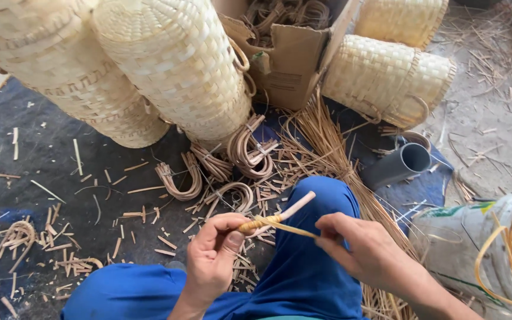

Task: The person is shown weaving bamboo basket handles, using small strips of bamboo and a needle to tie them together.

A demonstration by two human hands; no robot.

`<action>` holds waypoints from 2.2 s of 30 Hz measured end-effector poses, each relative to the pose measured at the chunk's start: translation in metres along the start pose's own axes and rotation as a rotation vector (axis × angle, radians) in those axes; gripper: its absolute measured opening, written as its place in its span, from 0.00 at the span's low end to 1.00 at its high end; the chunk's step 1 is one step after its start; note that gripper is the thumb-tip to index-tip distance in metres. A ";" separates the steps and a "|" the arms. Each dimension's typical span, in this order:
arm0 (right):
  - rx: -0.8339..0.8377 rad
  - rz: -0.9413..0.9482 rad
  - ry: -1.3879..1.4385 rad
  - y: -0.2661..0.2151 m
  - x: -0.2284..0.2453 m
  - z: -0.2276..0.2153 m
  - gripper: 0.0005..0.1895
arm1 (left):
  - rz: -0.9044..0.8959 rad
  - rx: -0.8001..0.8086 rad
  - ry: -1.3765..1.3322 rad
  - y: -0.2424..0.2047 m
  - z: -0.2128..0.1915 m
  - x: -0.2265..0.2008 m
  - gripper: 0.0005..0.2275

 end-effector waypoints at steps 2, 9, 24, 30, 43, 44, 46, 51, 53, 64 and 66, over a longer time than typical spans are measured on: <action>-0.184 -0.097 0.109 0.006 0.012 -0.020 0.11 | -0.134 -0.026 -0.073 -0.004 -0.007 0.026 0.08; -0.536 -0.125 -0.041 0.040 -0.018 -0.071 0.06 | -0.145 0.035 -0.185 -0.003 -0.013 0.036 0.08; -0.356 -0.122 -0.279 0.037 -0.015 -0.063 0.06 | -0.279 0.076 -0.355 0.002 -0.007 0.053 0.07; -0.348 -0.241 -0.435 0.044 0.004 -0.055 0.08 | -0.258 0.118 -0.332 -0.004 -0.008 0.050 0.06; -0.065 -0.144 -0.636 0.035 -0.015 -0.045 0.13 | -0.225 0.096 -0.482 0.003 -0.007 0.050 0.06; -0.166 -0.205 -0.606 0.030 -0.011 -0.054 0.13 | -0.224 0.116 -0.512 0.003 -0.005 0.052 0.06; -0.270 -0.257 -0.565 0.036 0.006 -0.058 0.12 | -0.223 0.146 -0.446 -0.003 -0.007 0.052 0.06; -0.405 -0.399 -0.468 0.056 0.012 -0.052 0.08 | -0.178 0.281 -0.349 -0.003 0.010 0.041 0.06; -0.204 -0.414 -0.415 0.067 0.007 -0.036 0.14 | -0.247 0.144 -0.420 -0.001 -0.001 0.052 0.06; 0.368 -0.049 -0.438 -0.020 -0.066 -0.016 0.10 | -0.301 0.105 -0.572 0.002 0.008 0.051 0.07; 0.516 -0.161 -0.396 -0.030 -0.052 0.000 0.08 | -0.309 0.081 -0.571 0.007 0.012 0.047 0.07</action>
Point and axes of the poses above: each hand's wrist, its own y-axis towards the middle knuckle, its own z-axis out of the palm, x = y × z, the point moved 10 cm from there along y, towards the middle knuckle, and after that the axes turned 4 degrees about -x, right-handed, at the moved point
